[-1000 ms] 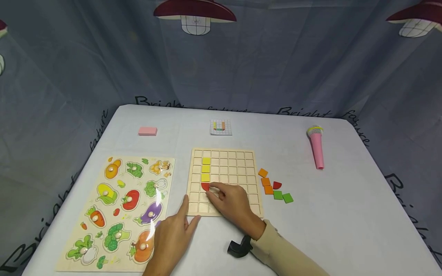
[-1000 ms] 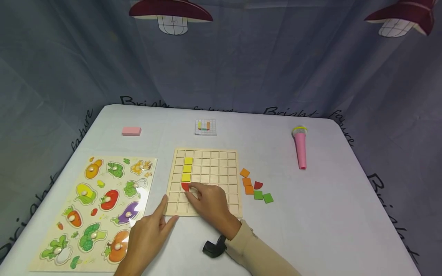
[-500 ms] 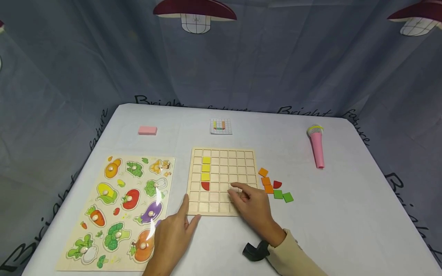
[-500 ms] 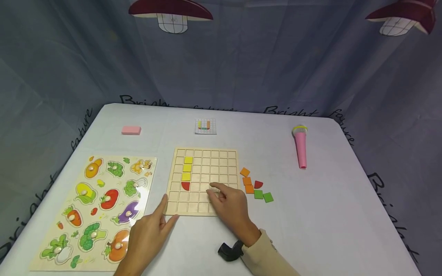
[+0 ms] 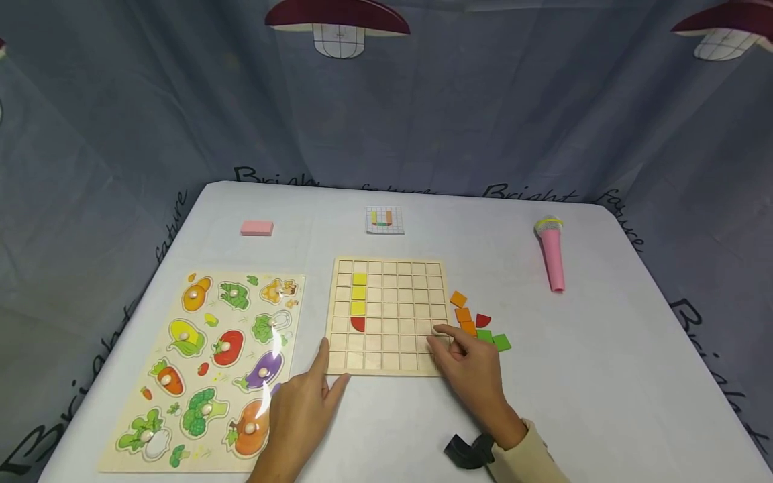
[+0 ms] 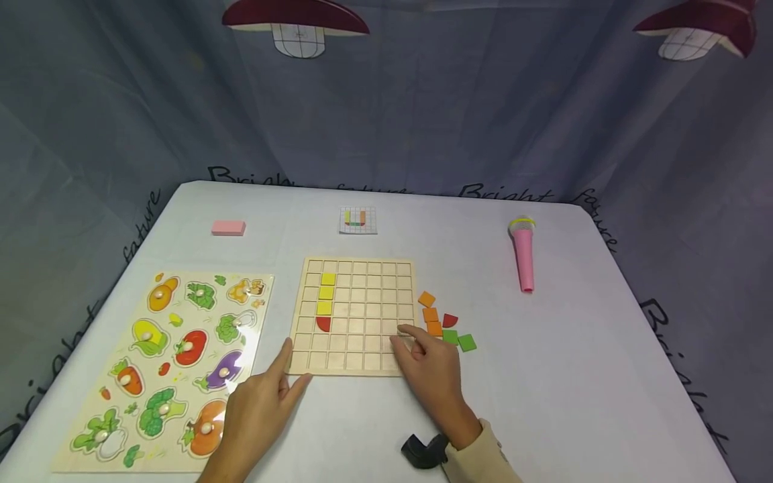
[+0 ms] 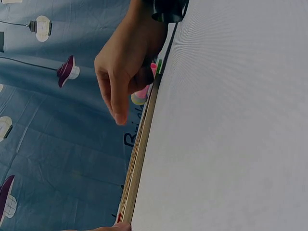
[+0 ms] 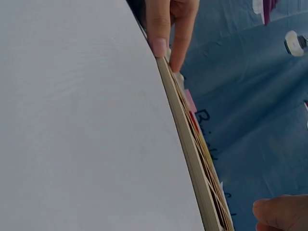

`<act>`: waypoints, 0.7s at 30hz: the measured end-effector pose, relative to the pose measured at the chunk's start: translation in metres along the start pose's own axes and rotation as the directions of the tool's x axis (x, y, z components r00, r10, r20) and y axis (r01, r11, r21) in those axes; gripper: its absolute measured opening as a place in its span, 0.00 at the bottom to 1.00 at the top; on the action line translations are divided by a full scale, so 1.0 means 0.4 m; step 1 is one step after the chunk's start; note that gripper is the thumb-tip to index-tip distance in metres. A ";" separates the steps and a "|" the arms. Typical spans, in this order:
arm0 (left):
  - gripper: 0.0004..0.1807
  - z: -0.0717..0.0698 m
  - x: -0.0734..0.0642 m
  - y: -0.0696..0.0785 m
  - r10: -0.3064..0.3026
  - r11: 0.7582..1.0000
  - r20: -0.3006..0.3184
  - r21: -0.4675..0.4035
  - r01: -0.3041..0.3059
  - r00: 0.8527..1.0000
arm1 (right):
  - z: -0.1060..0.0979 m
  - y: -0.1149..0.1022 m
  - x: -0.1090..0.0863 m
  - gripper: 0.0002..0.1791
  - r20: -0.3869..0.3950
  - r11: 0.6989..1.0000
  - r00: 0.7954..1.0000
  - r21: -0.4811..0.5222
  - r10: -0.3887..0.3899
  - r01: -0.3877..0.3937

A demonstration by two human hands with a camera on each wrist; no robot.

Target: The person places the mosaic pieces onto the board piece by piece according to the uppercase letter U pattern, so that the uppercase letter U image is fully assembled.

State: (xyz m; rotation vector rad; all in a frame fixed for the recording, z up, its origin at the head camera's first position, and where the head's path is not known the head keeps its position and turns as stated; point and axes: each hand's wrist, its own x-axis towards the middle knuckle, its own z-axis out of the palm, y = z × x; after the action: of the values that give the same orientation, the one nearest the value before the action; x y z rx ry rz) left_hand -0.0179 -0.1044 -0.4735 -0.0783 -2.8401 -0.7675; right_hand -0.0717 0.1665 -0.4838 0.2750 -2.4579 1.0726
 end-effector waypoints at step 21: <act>0.38 0.000 0.000 0.003 0.011 1.000 -0.008 0.011 -0.011 1.000 | -0.116 0.064 -0.042 0.17 -0.127 0.916 0.940 -0.214 0.318 -0.338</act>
State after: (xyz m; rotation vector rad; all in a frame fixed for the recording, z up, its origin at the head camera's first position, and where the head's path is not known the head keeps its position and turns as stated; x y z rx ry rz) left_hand -0.0177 -0.1035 -0.4729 -0.0887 -2.8334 -0.7487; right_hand -0.0510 0.2181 -0.4802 -0.2654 -2.5730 0.8847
